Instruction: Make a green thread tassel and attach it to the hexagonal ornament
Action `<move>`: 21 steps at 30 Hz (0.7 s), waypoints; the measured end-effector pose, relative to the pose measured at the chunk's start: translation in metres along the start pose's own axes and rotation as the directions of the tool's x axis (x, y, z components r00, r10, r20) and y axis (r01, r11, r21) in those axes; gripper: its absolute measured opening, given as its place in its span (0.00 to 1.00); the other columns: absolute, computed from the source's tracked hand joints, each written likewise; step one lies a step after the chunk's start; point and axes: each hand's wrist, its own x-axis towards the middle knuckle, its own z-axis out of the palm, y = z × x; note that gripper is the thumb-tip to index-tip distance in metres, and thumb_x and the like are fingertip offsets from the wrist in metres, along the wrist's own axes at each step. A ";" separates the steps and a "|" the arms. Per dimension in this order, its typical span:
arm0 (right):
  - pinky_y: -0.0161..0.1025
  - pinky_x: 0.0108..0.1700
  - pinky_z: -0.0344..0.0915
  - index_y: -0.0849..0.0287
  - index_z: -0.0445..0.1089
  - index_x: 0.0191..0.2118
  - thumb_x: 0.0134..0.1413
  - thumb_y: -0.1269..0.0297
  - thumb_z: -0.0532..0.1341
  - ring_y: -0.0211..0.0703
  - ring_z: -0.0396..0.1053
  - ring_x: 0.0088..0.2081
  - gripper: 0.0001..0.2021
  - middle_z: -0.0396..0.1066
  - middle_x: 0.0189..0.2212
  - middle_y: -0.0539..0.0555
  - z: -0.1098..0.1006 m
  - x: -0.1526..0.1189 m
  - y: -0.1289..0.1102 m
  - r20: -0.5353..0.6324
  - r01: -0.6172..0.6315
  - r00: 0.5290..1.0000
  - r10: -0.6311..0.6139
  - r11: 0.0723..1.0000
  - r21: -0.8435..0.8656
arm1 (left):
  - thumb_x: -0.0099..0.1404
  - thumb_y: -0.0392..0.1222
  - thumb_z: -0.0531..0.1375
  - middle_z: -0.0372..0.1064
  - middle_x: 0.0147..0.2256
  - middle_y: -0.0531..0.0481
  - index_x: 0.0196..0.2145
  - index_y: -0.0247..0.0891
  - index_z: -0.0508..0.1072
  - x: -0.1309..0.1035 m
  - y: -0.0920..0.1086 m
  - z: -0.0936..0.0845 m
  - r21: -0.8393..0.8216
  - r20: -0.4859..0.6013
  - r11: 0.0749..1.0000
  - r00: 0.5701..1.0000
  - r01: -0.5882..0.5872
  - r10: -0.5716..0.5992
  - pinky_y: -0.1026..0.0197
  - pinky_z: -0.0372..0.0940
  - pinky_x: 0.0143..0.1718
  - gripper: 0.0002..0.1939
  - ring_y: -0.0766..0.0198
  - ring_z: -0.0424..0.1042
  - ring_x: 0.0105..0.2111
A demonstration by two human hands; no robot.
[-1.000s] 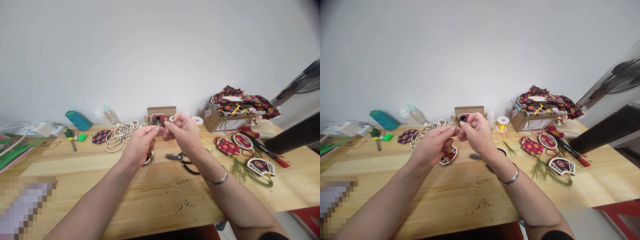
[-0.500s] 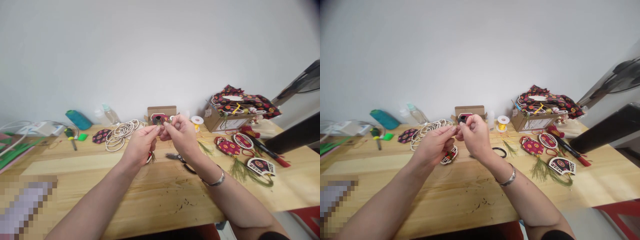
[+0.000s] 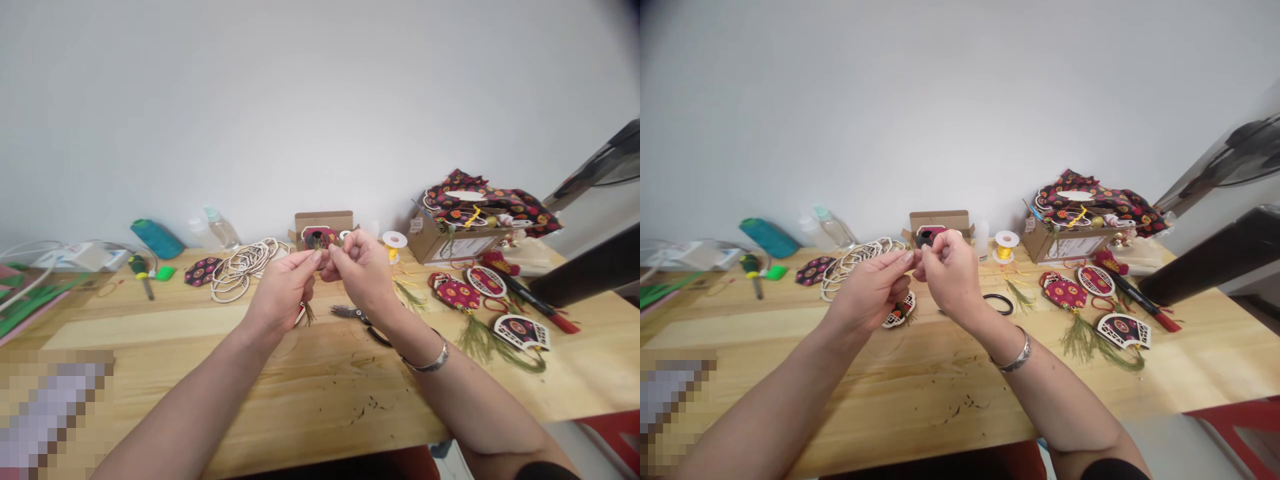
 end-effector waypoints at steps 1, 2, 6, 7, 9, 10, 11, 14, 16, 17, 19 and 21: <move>0.35 0.24 0.70 0.54 0.53 0.26 0.49 0.66 0.61 0.34 0.67 0.19 0.13 0.63 0.16 0.43 0.000 0.000 0.001 0.004 0.001 1.000 -0.001 1.000 -0.004 | 0.56 0.46 0.63 0.44 0.15 0.62 0.24 0.34 0.72 0.000 0.000 0.000 -0.001 0.002 1.000 1.000 0.000 0.000 0.68 0.39 0.16 0.12 0.75 0.40 0.15; 0.35 0.24 0.70 0.54 0.53 0.26 0.49 0.66 0.61 0.35 0.67 0.20 0.13 0.63 0.16 0.43 0.000 -0.001 0.001 0.007 0.002 1.000 -0.001 1.000 -0.008 | 0.56 0.46 0.63 0.44 0.15 0.62 0.23 0.34 0.71 0.000 0.000 0.000 -0.004 0.003 1.000 1.000 0.002 -0.002 0.69 0.39 0.16 0.12 0.75 0.40 0.15; 0.36 0.26 0.71 0.54 0.53 0.25 0.50 0.65 0.61 0.36 0.67 0.20 0.13 0.62 0.16 0.43 0.001 -0.003 0.002 0.025 0.011 1.000 -0.010 1.000 -0.022 | 0.57 0.46 0.63 0.44 0.15 0.62 0.24 0.34 0.70 0.000 0.000 0.001 -0.014 0.006 1.000 1.000 0.010 -0.010 0.69 0.40 0.16 0.12 0.75 0.40 0.15; 0.37 0.26 0.71 0.54 0.53 0.26 0.50 0.65 0.60 0.36 0.68 0.20 0.12 0.62 0.16 0.43 0.001 -0.003 0.003 0.029 0.017 0.999 -0.016 0.999 -0.035 | 0.57 0.46 0.63 0.44 0.15 0.62 0.24 0.34 0.70 0.000 0.000 0.001 -0.013 0.008 1.000 1.000 0.011 -0.010 0.69 0.39 0.16 0.13 0.75 0.40 0.15; 0.37 0.25 0.70 0.54 0.53 0.26 0.50 0.64 0.60 0.37 0.68 0.21 0.12 0.63 0.16 0.43 0.001 -0.004 0.004 0.029 0.031 0.999 -0.028 0.996 -0.086 | 0.58 0.45 0.62 0.44 0.15 0.61 0.24 0.33 0.70 0.001 -0.001 0.001 -0.009 0.012 1.000 1.000 0.006 -0.006 0.70 0.39 0.15 0.13 0.76 0.40 0.15; 0.37 0.25 0.70 0.54 0.53 0.26 0.50 0.64 0.60 0.37 0.68 0.21 0.12 0.63 0.16 0.44 0.001 -0.003 0.005 0.027 0.036 0.999 -0.034 0.993 -0.113 | 0.58 0.45 0.62 0.45 0.15 0.61 0.24 0.33 0.69 0.001 -0.001 0.000 -0.007 0.016 1.000 1.000 0.000 0.000 0.70 0.39 0.15 0.13 0.76 0.40 0.15; 0.36 0.25 0.69 0.54 0.53 0.26 0.50 0.64 0.59 0.37 0.68 0.21 0.11 0.63 0.16 0.44 0.001 -0.003 0.006 0.026 0.041 0.999 -0.038 0.990 -0.136 | 0.58 0.45 0.62 0.46 0.15 0.61 0.24 0.33 0.69 0.001 -0.001 0.000 -0.005 0.020 1.000 1.000 -0.005 0.005 0.70 0.39 0.15 0.13 0.76 0.40 0.15; 0.36 0.25 0.68 0.54 0.52 0.26 0.51 0.63 0.58 0.37 0.68 0.22 0.11 0.63 0.17 0.44 0.002 -0.004 0.008 0.042 0.047 0.998 -0.040 0.980 -0.192 | 0.58 0.44 0.62 0.47 0.16 0.60 0.23 0.33 0.69 0.001 -0.002 -0.001 -0.010 0.021 1.000 1.000 -0.017 0.017 0.70 0.40 0.15 0.12 0.76 0.41 0.15; 0.35 0.25 0.67 0.55 0.53 0.26 0.52 0.62 0.57 0.37 0.68 0.22 0.11 0.65 0.18 0.46 0.001 -0.007 0.006 0.068 0.060 0.997 -0.042 0.957 -0.284 | 0.58 0.44 0.62 0.46 0.15 0.60 0.22 0.33 0.69 0.002 -0.003 -0.001 -0.019 0.014 1.000 1.000 -0.017 0.018 0.70 0.40 0.15 0.12 0.76 0.41 0.15; 0.35 0.26 0.66 0.55 0.54 0.27 0.53 0.62 0.57 0.37 0.67 0.23 0.10 0.66 0.19 0.47 0.000 -0.009 0.002 0.089 0.079 0.995 -0.050 0.930 -0.358 | 0.57 0.44 0.62 0.45 0.15 0.61 0.22 0.33 0.69 0.002 -0.003 -0.001 -0.026 0.012 1.000 1.000 -0.016 0.016 0.70 0.40 0.15 0.12 0.76 0.41 0.15; 0.36 0.27 0.63 0.56 0.58 0.28 0.54 0.62 0.57 0.37 0.67 0.24 0.07 0.69 0.22 0.49 -0.004 -0.012 -0.008 0.146 0.151 0.986 -0.084 0.824 -0.546 | 0.57 0.43 0.63 0.44 0.14 0.62 0.22 0.33 0.71 0.003 -0.003 -0.002 -0.042 -0.001 0.999 1.000 -0.010 0.010 0.70 0.39 0.15 0.11 0.76 0.41 0.15; 0.37 0.30 0.61 0.58 0.64 0.30 0.54 0.63 0.57 0.38 0.67 0.26 0.05 0.70 0.24 0.51 -0.011 -0.013 -0.020 0.175 0.221 0.975 -0.136 0.662 -0.716 | 0.56 0.43 0.63 0.47 0.14 0.61 0.25 0.33 0.73 0.004 -0.002 -0.003 -0.045 -0.010 0.999 1.000 -0.008 0.008 0.69 0.38 0.16 0.10 0.76 0.40 0.15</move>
